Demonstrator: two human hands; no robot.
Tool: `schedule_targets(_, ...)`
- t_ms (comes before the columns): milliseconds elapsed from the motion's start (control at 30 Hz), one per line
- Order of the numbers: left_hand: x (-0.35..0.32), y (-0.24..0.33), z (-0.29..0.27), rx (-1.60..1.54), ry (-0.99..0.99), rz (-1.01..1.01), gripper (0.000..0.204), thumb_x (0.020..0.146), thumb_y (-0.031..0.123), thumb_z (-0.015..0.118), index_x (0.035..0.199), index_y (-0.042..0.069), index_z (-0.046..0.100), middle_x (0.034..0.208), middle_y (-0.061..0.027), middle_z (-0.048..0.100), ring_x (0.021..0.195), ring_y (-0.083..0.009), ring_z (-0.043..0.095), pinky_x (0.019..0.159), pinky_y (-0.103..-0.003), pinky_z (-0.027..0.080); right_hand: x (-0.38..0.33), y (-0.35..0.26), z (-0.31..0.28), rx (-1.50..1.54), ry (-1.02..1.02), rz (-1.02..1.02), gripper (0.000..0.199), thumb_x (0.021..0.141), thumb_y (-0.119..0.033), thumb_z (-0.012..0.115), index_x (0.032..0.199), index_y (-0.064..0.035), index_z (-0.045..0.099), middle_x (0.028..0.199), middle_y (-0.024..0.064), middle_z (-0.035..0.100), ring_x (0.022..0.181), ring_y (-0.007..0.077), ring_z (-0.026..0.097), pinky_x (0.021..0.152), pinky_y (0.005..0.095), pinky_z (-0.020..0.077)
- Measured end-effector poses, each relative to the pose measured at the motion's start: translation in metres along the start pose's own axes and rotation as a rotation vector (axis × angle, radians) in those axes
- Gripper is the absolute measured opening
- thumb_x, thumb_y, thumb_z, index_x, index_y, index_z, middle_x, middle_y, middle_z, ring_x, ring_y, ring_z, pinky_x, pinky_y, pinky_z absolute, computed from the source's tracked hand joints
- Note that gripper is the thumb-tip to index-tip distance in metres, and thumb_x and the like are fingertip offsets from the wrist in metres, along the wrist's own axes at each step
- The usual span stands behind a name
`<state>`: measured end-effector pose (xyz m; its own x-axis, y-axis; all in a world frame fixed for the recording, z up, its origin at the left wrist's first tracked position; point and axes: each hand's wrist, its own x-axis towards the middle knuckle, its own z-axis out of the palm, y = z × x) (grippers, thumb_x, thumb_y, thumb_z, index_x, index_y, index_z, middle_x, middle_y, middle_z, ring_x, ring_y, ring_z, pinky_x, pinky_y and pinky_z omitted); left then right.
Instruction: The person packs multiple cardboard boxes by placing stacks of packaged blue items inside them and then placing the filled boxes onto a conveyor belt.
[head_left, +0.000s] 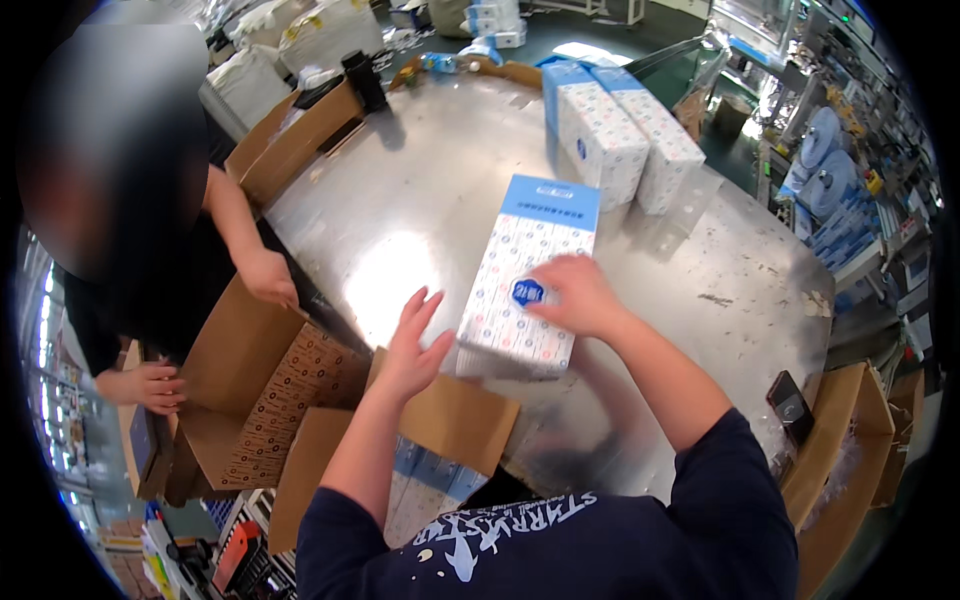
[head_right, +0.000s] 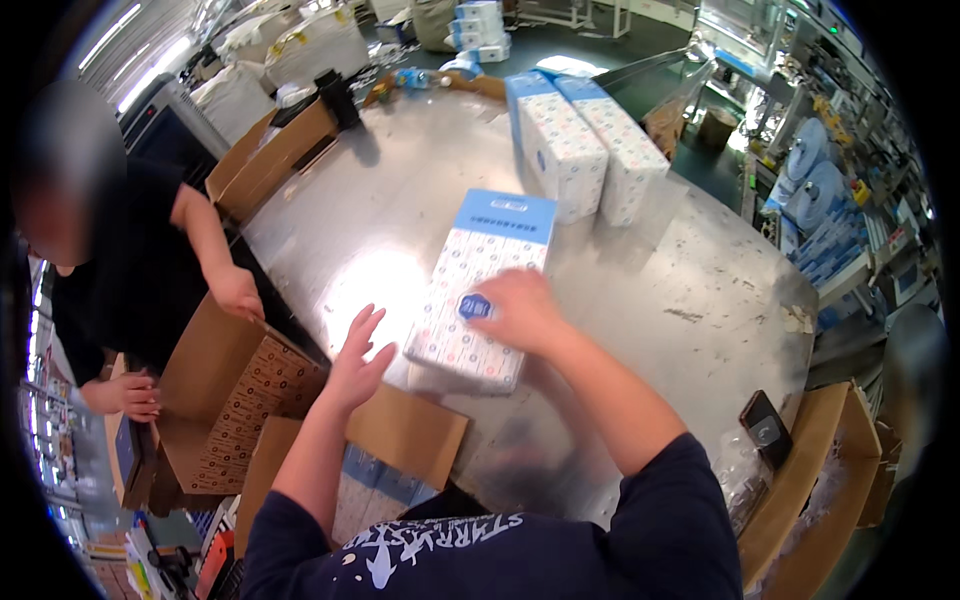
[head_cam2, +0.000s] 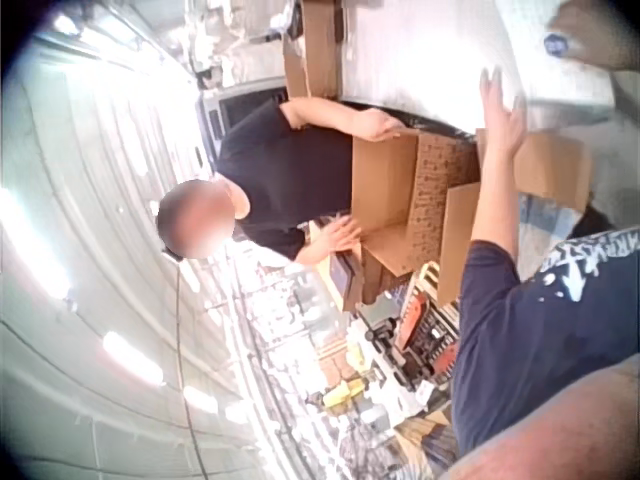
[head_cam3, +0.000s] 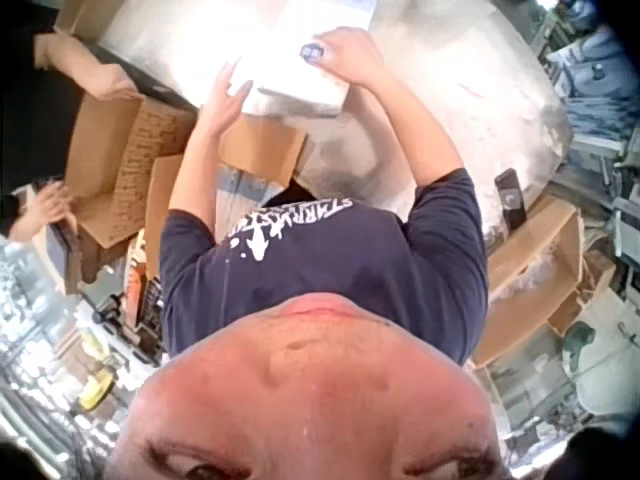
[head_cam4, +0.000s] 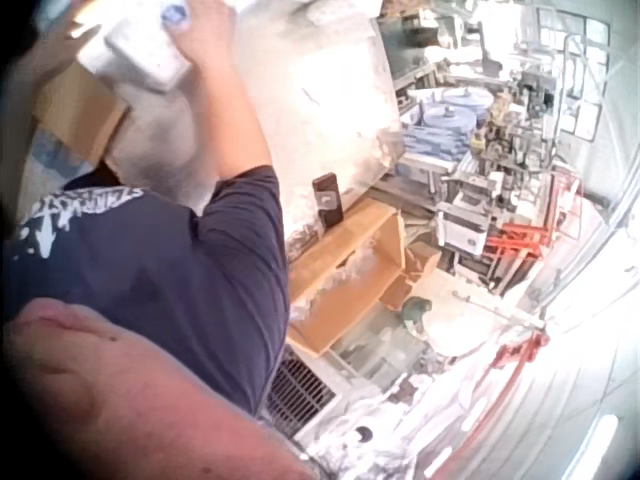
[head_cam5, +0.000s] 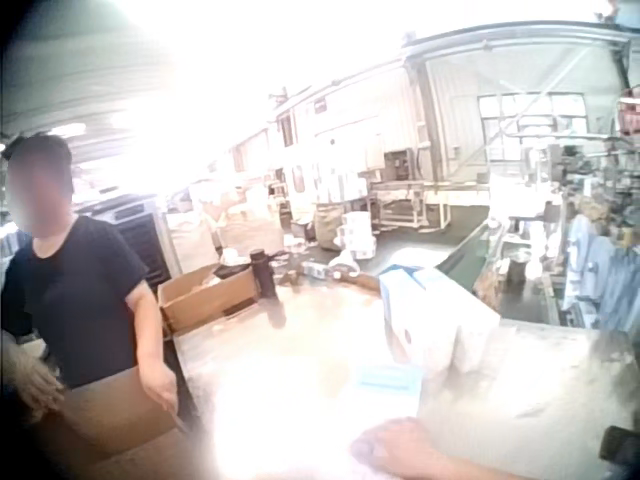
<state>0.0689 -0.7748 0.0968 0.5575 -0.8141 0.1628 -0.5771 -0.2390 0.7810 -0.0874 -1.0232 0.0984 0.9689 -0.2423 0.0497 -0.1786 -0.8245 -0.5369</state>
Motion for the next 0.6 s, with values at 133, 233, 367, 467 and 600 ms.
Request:
schedule_targets(133,0.059,0.012,0.09,-0.069,-0.348,-0.119,0.071,0.091,0.02,0.059,0.148,0.004,0.019,0.148,-0.0233,0.027,0.136,-0.0337,0.03,0.108,-0.037,0.031,-0.007,0.126,0.046,0.211,0.614,0.513,0.055,0.085,-0.044,0.059,0.127,-0.0092,0.057,0.132,0.0166,0.052,0.133,0.0397,0.033,0.109,0.0473,0.0272)
schedule_targets(233,0.05,0.0,0.098,-0.232,-0.294,-0.132,0.071,0.092,0.016,0.057,0.149,0.003,0.017,0.148,-0.0212,0.028,0.133,-0.0288,0.034,0.109,-0.035,0.031,-0.002,0.091,0.033,0.836,0.448,0.388,0.05,0.091,-0.037,0.054,0.131,-0.0071,0.053,0.148,0.0176,0.034,0.138,0.0362,0.028,0.113,0.0392,0.0234)
schedule_targets(367,0.049,-0.026,0.049,-0.658,-0.322,-0.547,0.071,0.097,0.033,0.051,0.15,0.004,0.013,0.148,-0.0173,0.032,0.137,-0.0249,0.03,0.109,-0.033,0.028,0.041,0.053,-0.027,0.652,0.106,-0.081,0.054,0.089,-0.035,0.06,0.135,-0.011,0.049,0.152,0.0134,0.026,0.141,0.029,0.023,0.111,0.0449,0.0278)
schedule_targets(467,0.06,-0.043,0.033,-0.956,-0.18,-0.219,0.067,0.098,0.053,0.032,0.143,0.004,0.029,0.137,-0.0139,0.045,0.123,-0.0244,0.048,0.1,-0.039,0.044,0.108,0.086,-0.084,-0.313,0.523,0.089,0.069,0.08,-0.042,0.068,0.139,-0.0164,0.043,0.148,0.0167,0.032,0.136,0.0344,0.032,0.109,0.046,0.0316)
schedule_targets(600,0.079,0.005,0.038,-0.979,-0.071,-0.357,0.074,0.085,0.02,0.061,0.145,0.006,0.02,0.132,-0.016,0.046,0.116,-0.0252,0.053,0.095,-0.038,0.048,0.124,0.136,-0.133,-0.603,0.316,0.656,0.078,0.073,-0.041,0.069,0.142,-0.0257,0.037,0.143,0.0186,0.038,0.13,0.0342,0.041,0.104,0.044,0.0377)
